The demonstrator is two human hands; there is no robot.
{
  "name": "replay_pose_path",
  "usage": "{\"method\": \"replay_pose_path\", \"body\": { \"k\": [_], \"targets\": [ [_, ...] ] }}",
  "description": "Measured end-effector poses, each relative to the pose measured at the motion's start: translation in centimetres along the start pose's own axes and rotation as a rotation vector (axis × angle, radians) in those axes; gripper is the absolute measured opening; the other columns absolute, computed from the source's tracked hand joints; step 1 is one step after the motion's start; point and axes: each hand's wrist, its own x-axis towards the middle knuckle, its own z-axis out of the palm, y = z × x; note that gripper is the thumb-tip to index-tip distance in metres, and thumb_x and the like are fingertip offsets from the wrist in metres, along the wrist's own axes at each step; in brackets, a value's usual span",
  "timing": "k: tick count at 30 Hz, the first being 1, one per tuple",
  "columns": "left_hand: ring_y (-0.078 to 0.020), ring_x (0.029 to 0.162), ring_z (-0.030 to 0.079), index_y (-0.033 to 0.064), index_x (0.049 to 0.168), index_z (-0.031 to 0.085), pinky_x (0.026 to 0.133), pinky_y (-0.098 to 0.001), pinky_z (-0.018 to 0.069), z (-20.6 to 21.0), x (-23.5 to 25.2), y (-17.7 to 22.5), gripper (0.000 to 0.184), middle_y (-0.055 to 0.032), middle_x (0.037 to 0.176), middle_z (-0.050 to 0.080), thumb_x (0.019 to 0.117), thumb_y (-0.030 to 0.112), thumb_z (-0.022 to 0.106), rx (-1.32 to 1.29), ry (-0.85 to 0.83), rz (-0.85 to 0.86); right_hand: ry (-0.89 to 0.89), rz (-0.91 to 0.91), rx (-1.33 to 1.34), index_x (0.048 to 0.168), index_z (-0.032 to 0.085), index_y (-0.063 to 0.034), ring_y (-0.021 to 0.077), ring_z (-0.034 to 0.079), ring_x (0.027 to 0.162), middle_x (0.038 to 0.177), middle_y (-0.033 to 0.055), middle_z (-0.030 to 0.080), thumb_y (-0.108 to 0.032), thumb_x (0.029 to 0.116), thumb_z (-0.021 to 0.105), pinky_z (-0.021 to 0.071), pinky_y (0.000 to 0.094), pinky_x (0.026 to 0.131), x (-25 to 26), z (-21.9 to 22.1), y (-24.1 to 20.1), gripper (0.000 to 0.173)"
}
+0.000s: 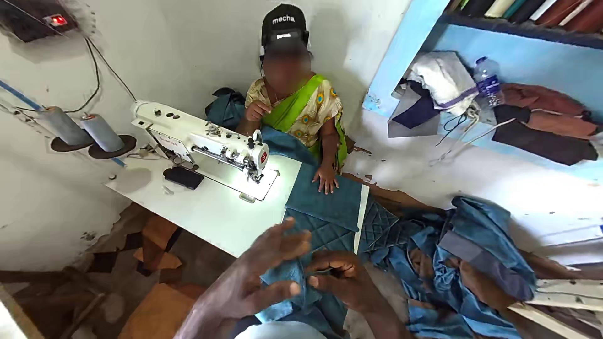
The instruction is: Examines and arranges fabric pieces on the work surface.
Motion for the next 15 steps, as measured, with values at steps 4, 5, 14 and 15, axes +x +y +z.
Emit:
{"method": "replay_pose_path", "body": {
  "k": [4,5,14,15],
  "targets": [
    [-0.0142,0.114,0.065,0.0083,0.115,0.073,0.114,-0.0431,0.0441,-0.3,1.3,-0.6,0.028,-0.0034,0.108,0.073,0.1009,0.032,0.066,-0.034,-0.132,0.008,0.03,-0.021,-0.06,0.107,0.076,-0.0098,0.0011,0.064,0.086,0.094,-0.0022,0.071,-0.018,0.0972,0.07,0.0546,0.0191,0.076,-0.3,0.1,-0.3,0.014],
    [-0.0131,0.107,0.066,0.0066,0.11,0.073,0.104,-0.0371,0.051,-0.1,1.1,-0.7,0.025,-0.0044,0.102,0.072,0.1005,0.029,0.067,-0.034,-0.117,0.003,0.041,-0.039,-0.088,0.107,0.076,-0.0093,0.002,0.063,0.087,0.094,-0.0015,0.07,-0.018,0.0975,0.07,0.0538,0.0193,0.077,-0.4,0.0,-0.3,0.014],
    [-0.0117,0.08,0.066,0.003,0.097,0.071,0.072,-0.0281,0.0576,5.3,-1.1,-0.8,0.01,-0.006,0.088,0.07,0.0954,0.013,0.071,-0.102,0.357,-0.024,0.333,-0.006,0.099,0.108,0.078,-0.0096,0.0082,0.068,0.099,0.106,0.0028,0.074,-0.013,0.0968,0.069,0.0577,0.0263,0.088,-1.6,2.5,1.6,0.015],
    [-0.0113,0.08,0.066,0.0025,0.096,0.071,0.072,-0.0275,0.0575,5.6,-1.1,-0.9,0.009,-0.0059,0.087,0.07,0.0948,0.012,0.071,-0.12,0.391,-0.023,0.352,0.014,0.168,0.108,0.078,-0.0094,0.0088,0.068,0.099,0.106,0.0035,0.074,-0.013,0.0965,0.069,0.0578,0.0269,0.088,-1.6,2.9,1.9,0.015]
  ]
}}
